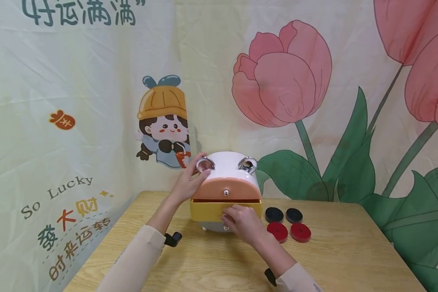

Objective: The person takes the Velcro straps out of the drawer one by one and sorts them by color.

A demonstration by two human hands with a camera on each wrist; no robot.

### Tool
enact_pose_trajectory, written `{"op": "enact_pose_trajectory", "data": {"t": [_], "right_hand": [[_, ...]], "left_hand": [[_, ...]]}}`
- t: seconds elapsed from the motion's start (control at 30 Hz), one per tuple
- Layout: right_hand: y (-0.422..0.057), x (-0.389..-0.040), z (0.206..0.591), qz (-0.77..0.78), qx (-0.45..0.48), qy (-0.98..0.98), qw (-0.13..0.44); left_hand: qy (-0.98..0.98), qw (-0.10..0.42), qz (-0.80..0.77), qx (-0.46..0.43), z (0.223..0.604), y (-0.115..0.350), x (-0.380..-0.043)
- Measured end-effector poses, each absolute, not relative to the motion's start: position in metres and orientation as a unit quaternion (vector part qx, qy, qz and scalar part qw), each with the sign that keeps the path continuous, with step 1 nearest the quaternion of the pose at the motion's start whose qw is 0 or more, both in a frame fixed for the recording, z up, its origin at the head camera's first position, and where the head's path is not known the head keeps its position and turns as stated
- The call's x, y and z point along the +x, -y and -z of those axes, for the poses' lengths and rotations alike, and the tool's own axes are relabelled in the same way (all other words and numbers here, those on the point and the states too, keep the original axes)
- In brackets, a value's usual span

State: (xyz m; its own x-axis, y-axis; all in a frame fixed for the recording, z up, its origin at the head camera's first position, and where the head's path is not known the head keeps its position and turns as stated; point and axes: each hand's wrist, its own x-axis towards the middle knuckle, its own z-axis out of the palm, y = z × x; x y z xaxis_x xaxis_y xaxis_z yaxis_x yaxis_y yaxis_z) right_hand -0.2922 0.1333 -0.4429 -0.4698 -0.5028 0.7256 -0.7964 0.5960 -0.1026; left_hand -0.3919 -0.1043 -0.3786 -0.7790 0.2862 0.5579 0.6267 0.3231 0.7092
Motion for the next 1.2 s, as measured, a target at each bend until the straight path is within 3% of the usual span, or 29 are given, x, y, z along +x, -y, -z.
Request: {"op": "enact_pose_trajectory", "data": {"t": [0.83,1.2], "right_hand": [[-0.131,-0.303,0.444,-0.247,0.363,0.843,0.31],[-0.132,-0.311,0.454,-0.228,0.382,0.812,0.376]], "left_hand": [[0.801,0.171,0.501,-0.279,0.377,0.105,-0.39],[0.803,0.171,0.499,-0.277,0.378,0.105,-0.39]]}}
